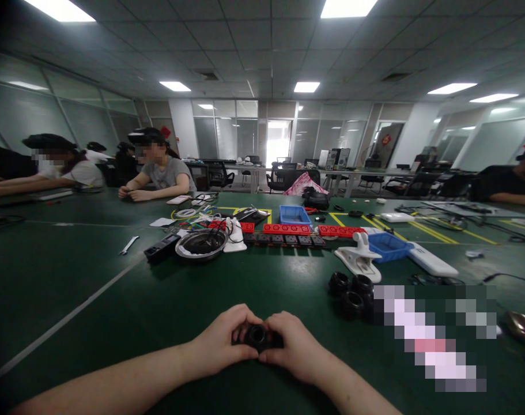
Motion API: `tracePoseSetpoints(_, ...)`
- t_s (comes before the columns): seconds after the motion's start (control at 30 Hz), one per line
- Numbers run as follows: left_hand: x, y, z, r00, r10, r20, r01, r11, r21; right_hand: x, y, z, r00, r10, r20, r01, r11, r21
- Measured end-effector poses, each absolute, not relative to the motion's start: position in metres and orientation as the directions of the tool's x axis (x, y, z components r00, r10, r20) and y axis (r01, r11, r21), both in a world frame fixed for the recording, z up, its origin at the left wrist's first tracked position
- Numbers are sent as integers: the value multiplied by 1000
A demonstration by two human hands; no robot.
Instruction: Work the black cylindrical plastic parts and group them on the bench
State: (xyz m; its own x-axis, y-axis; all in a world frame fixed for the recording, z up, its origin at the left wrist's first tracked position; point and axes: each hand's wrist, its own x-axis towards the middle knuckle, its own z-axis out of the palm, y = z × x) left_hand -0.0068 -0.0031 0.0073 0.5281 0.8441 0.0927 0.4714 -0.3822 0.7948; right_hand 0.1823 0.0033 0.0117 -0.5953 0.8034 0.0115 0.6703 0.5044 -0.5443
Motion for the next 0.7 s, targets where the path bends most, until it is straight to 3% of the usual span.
tracePoseSetpoints(0.27, 1, -17, 9, 334, 941, 61, 636, -273, 722, 162, -19, 11, -446, 892, 74, 855, 449, -259)
tracePoseSetpoints(0.33, 0, -15, 10, 364, 930, 48, 625, -282, 728, 163, -19, 12, -443, 894, 75, 846, 444, -296)
tracePoseSetpoints(0.53, -7, -5, 10, 534, 843, 70, 481, -371, 794, 179, -4, 14, -594, 803, 38, 625, 491, -607)
tracePoseSetpoints(0.7, -5, -6, 8, 534, 844, 51, 440, -329, 836, 184, 2, 13, -589, 807, -39, 632, 430, -645)
